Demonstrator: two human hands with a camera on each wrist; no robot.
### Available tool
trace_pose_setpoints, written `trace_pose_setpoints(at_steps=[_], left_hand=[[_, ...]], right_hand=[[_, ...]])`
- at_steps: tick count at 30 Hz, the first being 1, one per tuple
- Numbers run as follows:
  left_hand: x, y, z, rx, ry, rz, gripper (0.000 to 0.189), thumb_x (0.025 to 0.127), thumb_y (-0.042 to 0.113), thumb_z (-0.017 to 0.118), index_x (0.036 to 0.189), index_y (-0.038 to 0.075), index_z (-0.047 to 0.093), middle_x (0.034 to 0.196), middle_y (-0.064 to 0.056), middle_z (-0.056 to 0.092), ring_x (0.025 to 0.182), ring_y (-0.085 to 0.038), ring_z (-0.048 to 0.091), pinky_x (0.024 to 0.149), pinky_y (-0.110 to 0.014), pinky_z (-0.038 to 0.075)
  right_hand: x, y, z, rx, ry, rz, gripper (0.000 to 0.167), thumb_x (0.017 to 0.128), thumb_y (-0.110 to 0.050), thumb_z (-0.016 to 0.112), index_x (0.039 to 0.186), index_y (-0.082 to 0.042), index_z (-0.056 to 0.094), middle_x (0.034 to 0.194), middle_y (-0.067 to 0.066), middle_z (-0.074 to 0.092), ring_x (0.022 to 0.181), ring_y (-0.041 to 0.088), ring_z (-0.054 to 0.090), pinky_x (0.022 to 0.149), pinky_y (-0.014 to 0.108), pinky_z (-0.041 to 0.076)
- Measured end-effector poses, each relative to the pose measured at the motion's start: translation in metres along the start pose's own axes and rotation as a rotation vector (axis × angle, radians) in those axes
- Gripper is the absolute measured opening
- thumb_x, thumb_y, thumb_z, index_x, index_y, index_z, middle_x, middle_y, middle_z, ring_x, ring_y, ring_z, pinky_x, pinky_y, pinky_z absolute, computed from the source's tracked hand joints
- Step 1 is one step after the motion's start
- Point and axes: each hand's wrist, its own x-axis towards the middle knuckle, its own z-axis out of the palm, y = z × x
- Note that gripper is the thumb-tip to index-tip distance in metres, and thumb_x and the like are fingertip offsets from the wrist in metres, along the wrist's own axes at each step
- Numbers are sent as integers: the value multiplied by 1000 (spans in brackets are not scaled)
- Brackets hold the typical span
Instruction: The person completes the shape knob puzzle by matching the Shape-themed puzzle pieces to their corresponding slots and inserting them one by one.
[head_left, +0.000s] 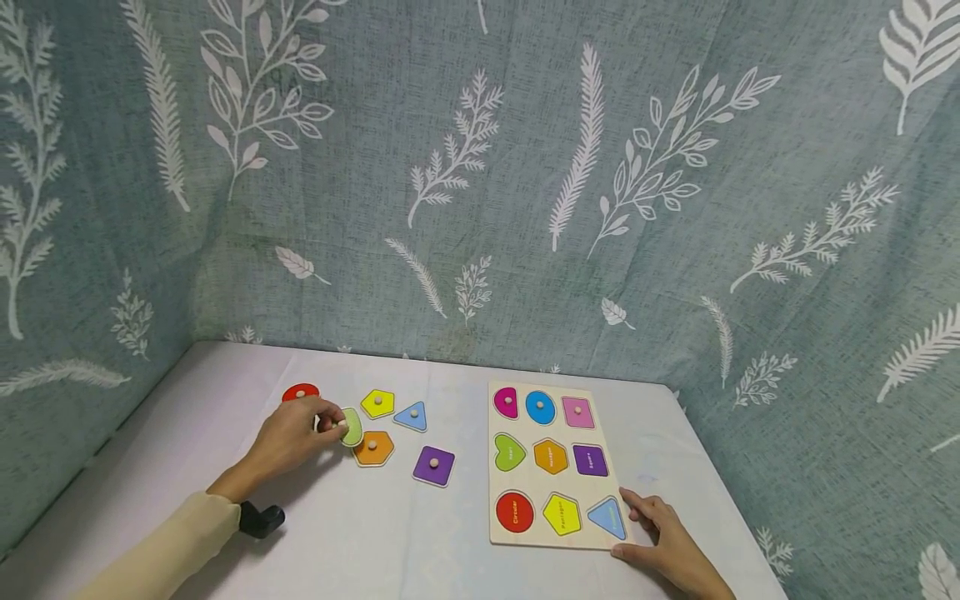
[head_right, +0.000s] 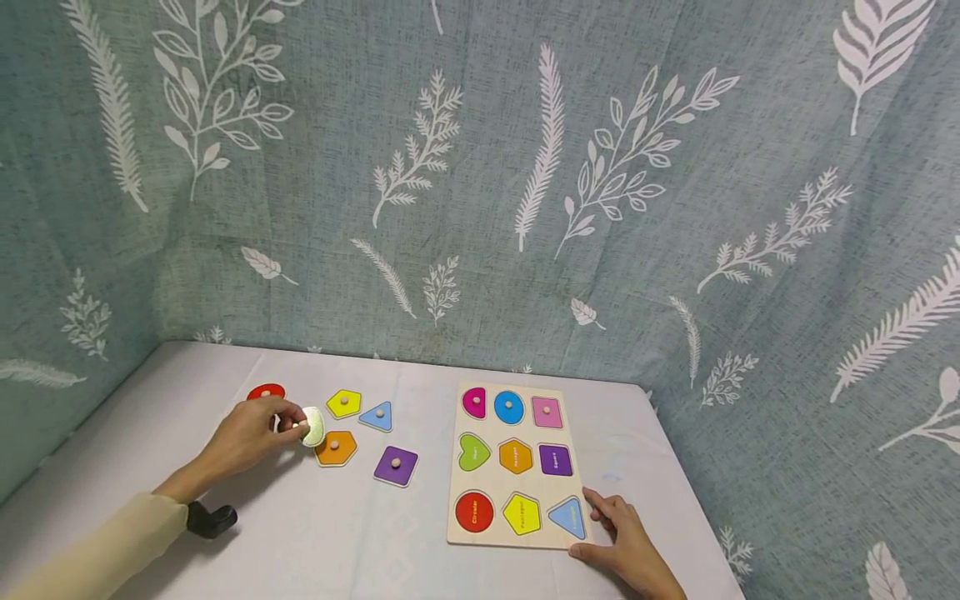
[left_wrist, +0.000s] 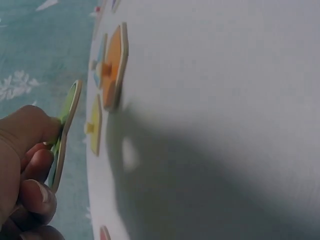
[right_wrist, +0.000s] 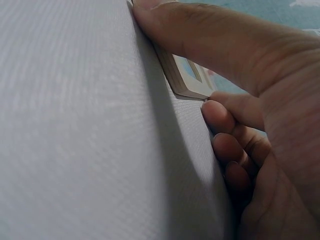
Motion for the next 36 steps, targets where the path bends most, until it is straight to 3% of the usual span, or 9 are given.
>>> trace_pose_setpoints(at_steps=[9,25,36], left_hand=[[3,21,7,-38,19,34,10,81,12,79,81,19,72,70,13,53,64,-9,46,55,-25,38],[13,46,27,-97,-32,76,14,81,13,81,81,21,70,70,14,53,65,-8,47,58,-25,40],[21,62,40,-137,-73,120,12,83,16,78,81,24,70,71,16,52,63,-5,46,57,-25,39]], right_hand=[[-1,2,0,11,-1,3,95,74,-38,92,152,-6,49,101,2,44,96,19,38,84,34,38],[0,2,0,23,-8,16,95,74,-38,92,153,-7,48,102,2,46,98,20,38,89,39,40],[2,0,1,-34,9,18,95,73,-41,92,152,-9,50,103,1,45,98,20,39,86,40,39]])
